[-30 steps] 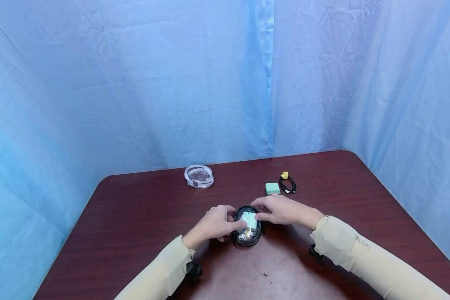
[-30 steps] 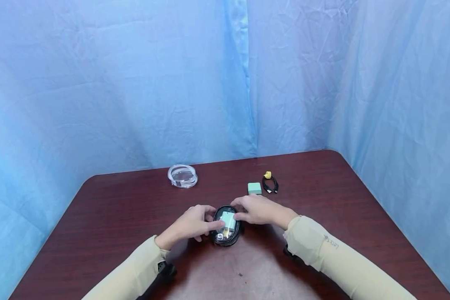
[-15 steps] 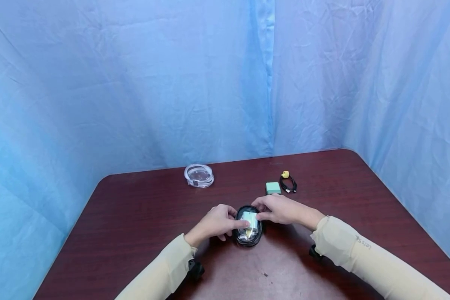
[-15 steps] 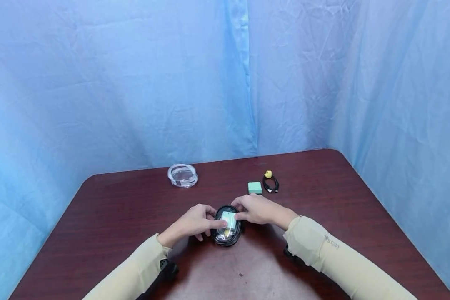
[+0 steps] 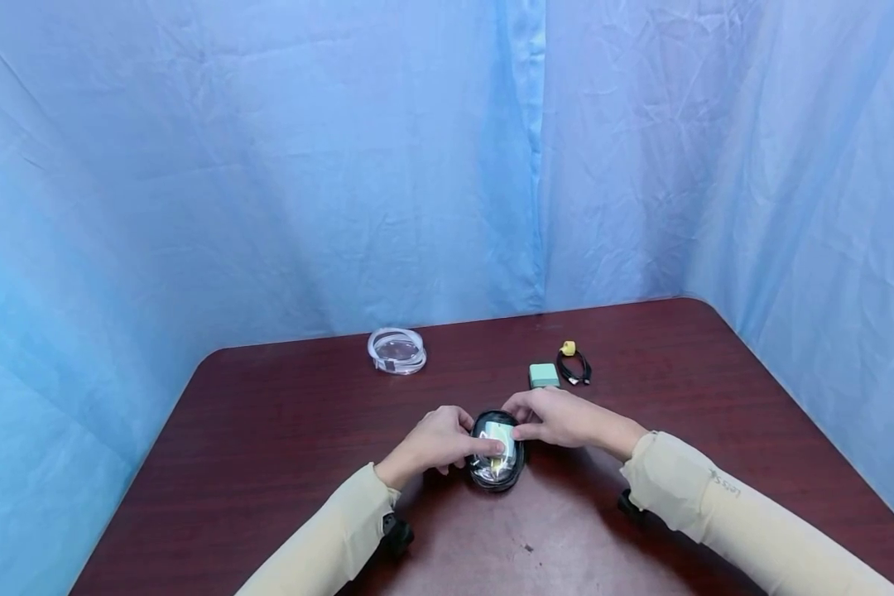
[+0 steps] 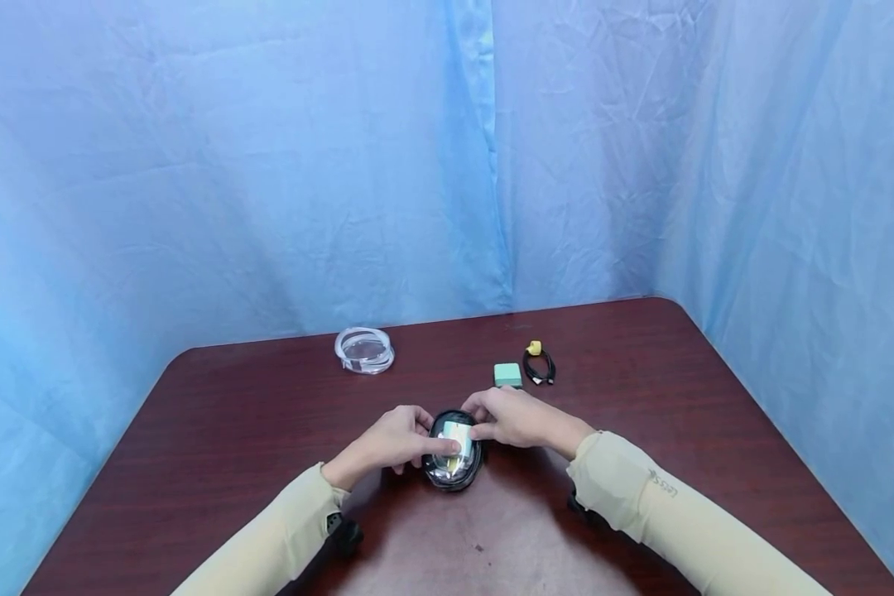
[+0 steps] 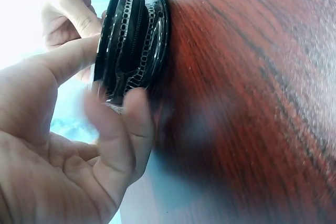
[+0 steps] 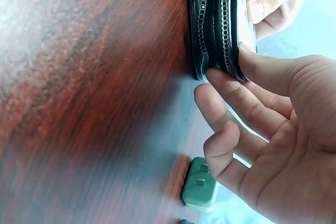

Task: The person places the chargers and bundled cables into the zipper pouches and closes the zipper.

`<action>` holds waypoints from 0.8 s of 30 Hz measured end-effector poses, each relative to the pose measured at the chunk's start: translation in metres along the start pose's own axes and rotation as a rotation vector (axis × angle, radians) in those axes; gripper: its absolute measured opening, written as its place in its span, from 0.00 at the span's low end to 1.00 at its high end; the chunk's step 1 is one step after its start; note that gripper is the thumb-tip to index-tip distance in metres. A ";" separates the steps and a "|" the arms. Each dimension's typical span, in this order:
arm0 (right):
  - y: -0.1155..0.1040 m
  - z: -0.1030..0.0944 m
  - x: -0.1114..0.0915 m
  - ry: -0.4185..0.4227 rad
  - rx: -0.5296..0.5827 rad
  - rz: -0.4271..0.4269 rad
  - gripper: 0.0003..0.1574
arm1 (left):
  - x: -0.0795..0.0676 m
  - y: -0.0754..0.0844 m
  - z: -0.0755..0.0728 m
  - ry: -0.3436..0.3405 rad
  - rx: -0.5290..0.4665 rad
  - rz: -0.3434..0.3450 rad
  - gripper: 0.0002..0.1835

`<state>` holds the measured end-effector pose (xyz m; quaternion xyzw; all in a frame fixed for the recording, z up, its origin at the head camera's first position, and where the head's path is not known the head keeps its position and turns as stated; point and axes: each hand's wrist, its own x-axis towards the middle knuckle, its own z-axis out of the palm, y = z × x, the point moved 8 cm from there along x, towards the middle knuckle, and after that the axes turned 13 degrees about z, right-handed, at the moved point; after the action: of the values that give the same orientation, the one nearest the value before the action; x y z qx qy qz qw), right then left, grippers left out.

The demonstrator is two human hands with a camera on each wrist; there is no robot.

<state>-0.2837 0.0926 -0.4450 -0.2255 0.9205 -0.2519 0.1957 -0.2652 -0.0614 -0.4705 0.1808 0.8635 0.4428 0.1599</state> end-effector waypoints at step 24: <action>0.002 -0.012 -0.013 0.092 0.027 -0.103 0.21 | -0.004 0.024 -0.005 0.168 0.060 0.195 0.28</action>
<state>-0.2791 0.1049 -0.4334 -0.2579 0.9123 -0.2842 0.1429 -0.2596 -0.0540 -0.4478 0.2310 0.8651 0.4436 0.0378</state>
